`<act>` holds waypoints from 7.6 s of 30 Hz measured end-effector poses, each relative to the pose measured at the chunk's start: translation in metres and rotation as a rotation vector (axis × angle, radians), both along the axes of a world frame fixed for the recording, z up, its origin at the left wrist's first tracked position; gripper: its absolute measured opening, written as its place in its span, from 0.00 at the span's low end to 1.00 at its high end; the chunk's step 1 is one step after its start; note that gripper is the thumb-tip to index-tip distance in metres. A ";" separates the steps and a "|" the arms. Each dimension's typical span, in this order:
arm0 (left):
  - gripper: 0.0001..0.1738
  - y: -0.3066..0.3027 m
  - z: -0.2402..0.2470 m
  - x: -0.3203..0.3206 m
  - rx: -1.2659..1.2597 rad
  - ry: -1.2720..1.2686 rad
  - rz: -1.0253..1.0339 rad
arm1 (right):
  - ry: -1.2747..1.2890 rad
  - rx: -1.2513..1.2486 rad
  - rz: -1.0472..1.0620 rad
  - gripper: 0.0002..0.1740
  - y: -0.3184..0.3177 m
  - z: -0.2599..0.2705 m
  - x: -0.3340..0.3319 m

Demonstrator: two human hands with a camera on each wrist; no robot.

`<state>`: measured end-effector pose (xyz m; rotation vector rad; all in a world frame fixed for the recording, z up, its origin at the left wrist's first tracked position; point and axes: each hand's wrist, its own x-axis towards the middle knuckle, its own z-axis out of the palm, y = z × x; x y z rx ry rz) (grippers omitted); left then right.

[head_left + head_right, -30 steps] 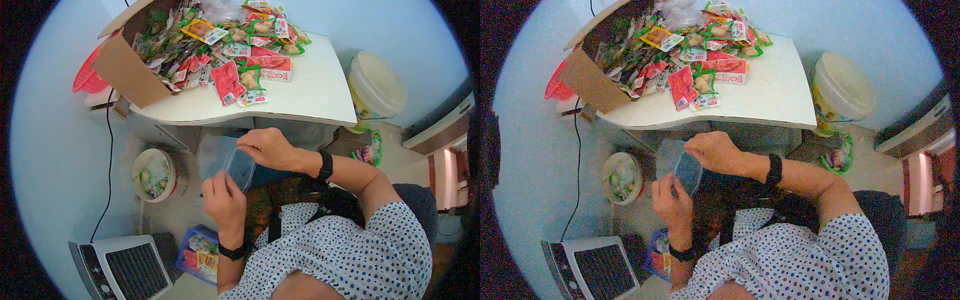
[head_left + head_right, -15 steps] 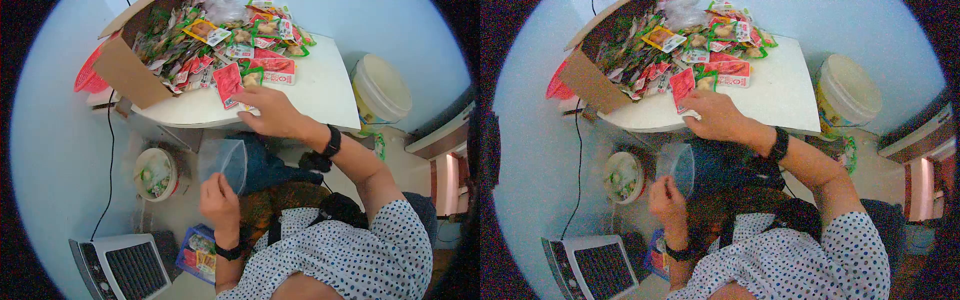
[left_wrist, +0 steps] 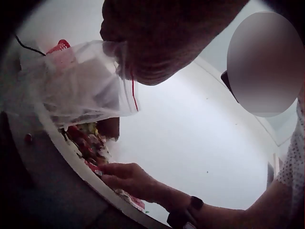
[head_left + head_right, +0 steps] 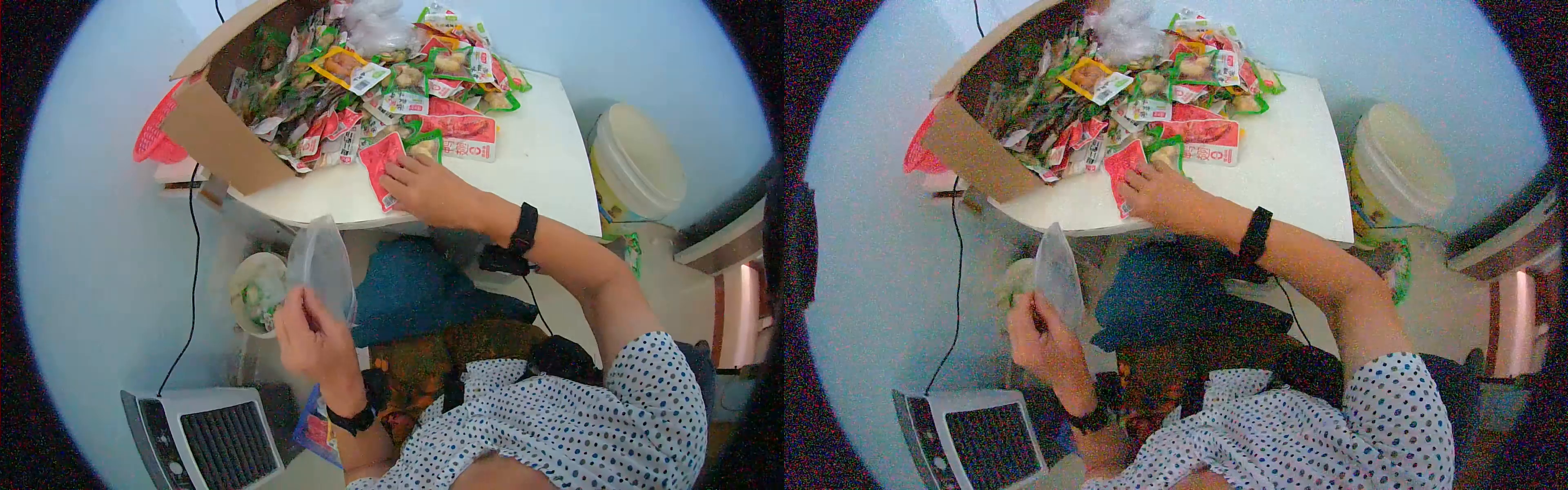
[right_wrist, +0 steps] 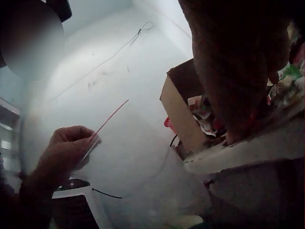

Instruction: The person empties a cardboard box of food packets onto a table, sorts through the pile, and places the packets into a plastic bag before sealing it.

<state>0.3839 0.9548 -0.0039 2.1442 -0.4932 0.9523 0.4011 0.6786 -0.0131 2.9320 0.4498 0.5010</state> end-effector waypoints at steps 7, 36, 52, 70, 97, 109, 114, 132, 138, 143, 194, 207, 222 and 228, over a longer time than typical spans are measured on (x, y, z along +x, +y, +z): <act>0.06 -0.028 0.018 0.022 -0.006 -0.106 0.047 | -0.208 0.227 0.059 0.16 -0.007 0.020 -0.013; 0.04 -0.119 0.004 0.003 -0.006 -0.062 -0.113 | -0.234 0.269 -0.070 0.30 -0.051 0.020 -0.074; 0.04 -0.146 0.001 -0.003 -0.034 -0.001 -0.237 | 0.145 0.370 -0.057 0.38 -0.040 0.023 -0.132; 0.03 -0.164 -0.004 0.013 0.010 0.049 -0.346 | -0.108 0.383 -0.183 0.18 -0.027 0.009 -0.139; 0.06 -0.164 -0.003 0.016 -0.018 0.061 -0.397 | -0.274 1.089 -0.511 0.11 -0.039 0.029 -0.132; 0.07 -0.172 -0.007 0.017 -0.232 0.079 -0.555 | -0.068 1.740 -0.491 0.07 -0.015 0.065 -0.144; 0.04 -0.173 -0.001 0.008 -0.236 0.112 -0.613 | 0.008 1.801 -0.479 0.08 -0.009 0.059 -0.132; 0.05 -0.175 0.006 0.020 -0.425 0.274 -0.874 | 0.346 2.265 -0.283 0.09 0.015 0.026 -0.052; 0.05 -0.175 0.003 0.027 -0.374 0.259 -1.006 | 0.394 2.302 0.059 0.08 0.005 -0.012 -0.043; 0.06 -0.170 0.002 0.033 -0.330 0.238 -0.960 | 0.117 1.349 -0.160 0.10 0.002 -0.019 -0.039; 0.07 -0.121 -0.013 0.025 -0.241 0.003 -0.709 | 0.313 0.000 -0.002 0.11 -0.044 0.035 0.089; 0.06 -0.120 -0.013 0.021 -0.304 0.049 -0.660 | 0.238 -0.137 0.046 0.01 -0.059 0.072 0.065; 0.07 -0.125 -0.002 0.013 -0.335 0.101 -0.617 | -0.189 0.480 -0.207 0.06 -0.099 0.113 0.035; 0.06 -0.140 0.005 0.006 -0.340 0.124 -0.636 | -0.148 1.332 -0.394 0.12 -0.138 0.109 -0.029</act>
